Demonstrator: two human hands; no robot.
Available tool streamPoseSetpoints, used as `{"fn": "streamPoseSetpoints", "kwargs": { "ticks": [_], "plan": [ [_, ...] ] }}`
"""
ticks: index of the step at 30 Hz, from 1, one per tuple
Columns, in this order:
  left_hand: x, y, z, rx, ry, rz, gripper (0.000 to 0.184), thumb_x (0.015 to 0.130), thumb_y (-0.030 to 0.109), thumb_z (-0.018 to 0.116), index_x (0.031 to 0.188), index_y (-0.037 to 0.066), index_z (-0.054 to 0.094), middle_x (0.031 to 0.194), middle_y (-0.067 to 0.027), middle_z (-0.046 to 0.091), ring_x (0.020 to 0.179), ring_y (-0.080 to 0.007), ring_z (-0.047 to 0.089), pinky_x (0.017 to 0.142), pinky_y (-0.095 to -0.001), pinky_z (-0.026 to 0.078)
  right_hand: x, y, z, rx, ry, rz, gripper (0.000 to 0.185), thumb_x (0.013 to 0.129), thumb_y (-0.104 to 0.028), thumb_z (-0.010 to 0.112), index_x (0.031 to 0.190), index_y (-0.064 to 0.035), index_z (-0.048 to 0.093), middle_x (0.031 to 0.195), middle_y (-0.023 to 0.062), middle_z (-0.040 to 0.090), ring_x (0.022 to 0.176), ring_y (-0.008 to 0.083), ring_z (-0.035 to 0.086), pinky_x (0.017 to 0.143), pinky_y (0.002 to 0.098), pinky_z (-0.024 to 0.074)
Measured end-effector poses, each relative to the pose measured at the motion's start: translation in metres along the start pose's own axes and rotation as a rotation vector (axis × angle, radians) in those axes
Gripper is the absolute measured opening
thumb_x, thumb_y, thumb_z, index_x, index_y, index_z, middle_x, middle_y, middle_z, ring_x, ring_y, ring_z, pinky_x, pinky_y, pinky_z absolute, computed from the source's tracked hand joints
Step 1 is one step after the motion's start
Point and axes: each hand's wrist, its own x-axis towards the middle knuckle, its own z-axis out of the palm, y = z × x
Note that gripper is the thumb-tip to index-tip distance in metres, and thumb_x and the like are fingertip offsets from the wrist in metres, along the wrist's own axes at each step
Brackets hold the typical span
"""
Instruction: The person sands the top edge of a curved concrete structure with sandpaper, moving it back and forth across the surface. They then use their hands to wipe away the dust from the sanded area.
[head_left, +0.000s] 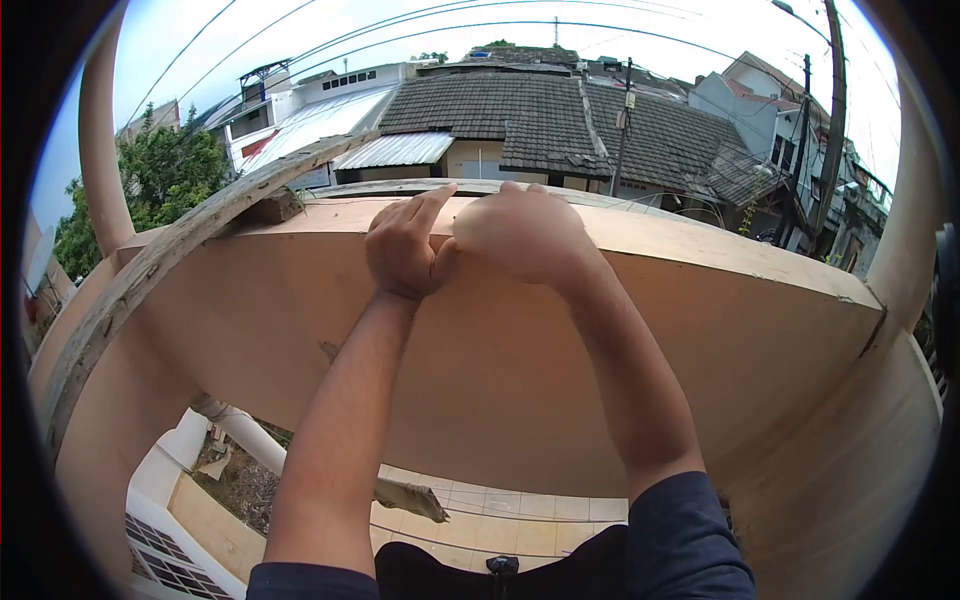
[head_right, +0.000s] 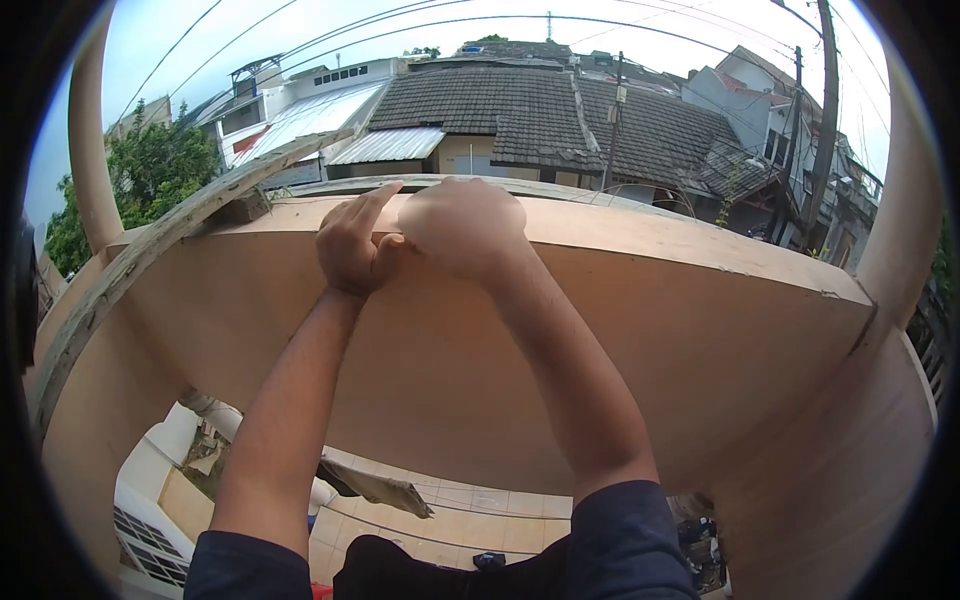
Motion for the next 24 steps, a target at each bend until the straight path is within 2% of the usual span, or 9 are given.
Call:
{"fn": "streamPoseSetpoints", "kwargs": {
  "ticks": [4,5,9,11,12,15,17,20,24],
  "plan": [
    [0.001,0.001,-0.001,-0.01,-0.013,0.002,0.088,0.101,0.084,0.035,0.13,0.011,0.075,0.112,-0.0132,0.08,0.098,-0.0369,0.077,0.088,-0.0457,0.059,0.008,-0.012,0.026,-0.011,0.24,-0.064,0.047,0.108,-0.038,0.056,0.145,-0.0094,0.065,0.146,0.0203,0.062,0.135,0.0317,0.063,0.116,0.0483,0.0481],
    [0.001,0.002,-0.002,-0.013,-0.01,0.001,0.087,0.102,0.082,0.033,0.128,0.011,0.076,0.111,-0.0156,0.08,0.099,-0.0386,0.077,0.088,-0.0462,0.059,0.005,-0.005,0.023,0.15,0.047,0.0,0.046,0.11,-0.034,0.054,0.147,-0.0081,0.063,0.148,0.0148,0.064,0.136,0.0322,0.063,0.115,0.0477,0.0494],
    [-0.002,-0.004,0.003,0.01,0.005,0.009,0.088,0.096,0.086,0.043,0.127,0.011,0.075,0.11,-0.0096,0.08,0.096,-0.0337,0.077,0.087,-0.0448,0.059,0.004,0.015,0.03,0.208,0.14,-0.12,0.051,0.113,-0.04,0.047,0.153,-0.0118,0.06,0.156,0.0143,0.06,0.145,0.0311,0.056,0.12,0.0428,0.0452],
    [-0.002,-0.002,-0.001,0.011,-0.014,-0.007,0.088,0.098,0.085,0.039,0.128,0.011,0.075,0.109,-0.011,0.08,0.097,-0.0354,0.077,0.087,-0.0454,0.059,0.014,0.007,0.02,0.174,0.039,-0.098,0.041,0.111,-0.03,0.053,0.145,-0.01,0.064,0.142,0.0092,0.071,0.134,0.0282,0.065,0.103,0.0446,0.0577],
    [0.0,0.001,-0.003,-0.011,-0.029,-0.004,0.088,0.101,0.083,0.035,0.129,0.01,0.075,0.108,-0.0125,0.08,0.098,-0.0371,0.077,0.087,-0.046,0.058,0.021,0.006,0.039,0.125,0.207,-0.187,0.038,0.112,-0.032,0.052,0.136,-0.0094,0.069,0.135,0.0123,0.073,0.126,0.0294,0.069,0.099,0.0449,0.059],
    [-0.001,0.006,-0.006,-0.035,-0.047,-0.045,0.089,0.099,0.085,0.036,0.13,0.01,0.074,0.11,-0.0138,0.08,0.098,-0.0381,0.077,0.086,-0.0477,0.058,0.036,0.003,0.016,0.156,-0.108,-0.113,0.051,0.115,-0.042,0.042,0.138,-0.0072,0.071,0.132,0.0196,0.074,0.124,0.0385,0.069,0.105,0.049,0.0529],
    [-0.001,0.0,-0.001,0.005,-0.008,-0.015,0.088,0.096,0.086,0.045,0.132,0.01,0.073,0.103,-0.0097,0.08,0.091,-0.0332,0.077,0.084,-0.045,0.059,0.026,0.002,0.01,0.285,-0.071,-0.028,0.049,0.114,-0.04,0.044,0.126,-0.0049,0.076,0.113,0.0211,0.078,0.11,0.041,0.072,0.098,0.0515,0.0543],
    [-0.003,-0.006,0.004,0.007,0.019,0.008,0.091,0.094,0.088,0.045,0.131,0.01,0.073,0.105,-0.0104,0.081,0.092,-0.0337,0.078,0.084,-0.0449,0.06,0.004,0.01,-0.004,0.317,-0.03,-0.022,0.049,0.114,-0.04,0.045,0.121,-0.0036,0.078,0.109,0.0217,0.079,0.113,0.0414,0.071,0.099,0.0503,0.0541],
    [-0.002,-0.002,0.001,-0.015,0.012,-0.009,0.093,0.093,0.091,0.043,0.13,0.011,0.074,0.106,-0.012,0.081,0.092,-0.0344,0.078,0.084,-0.0445,0.06,0.006,-0.001,0.023,0.168,0.162,-0.083,0.044,0.108,-0.035,0.059,0.14,-0.0058,0.069,0.122,0.0208,0.076,0.116,0.0403,0.071,0.102,0.0494,0.0537]
  ]
}}
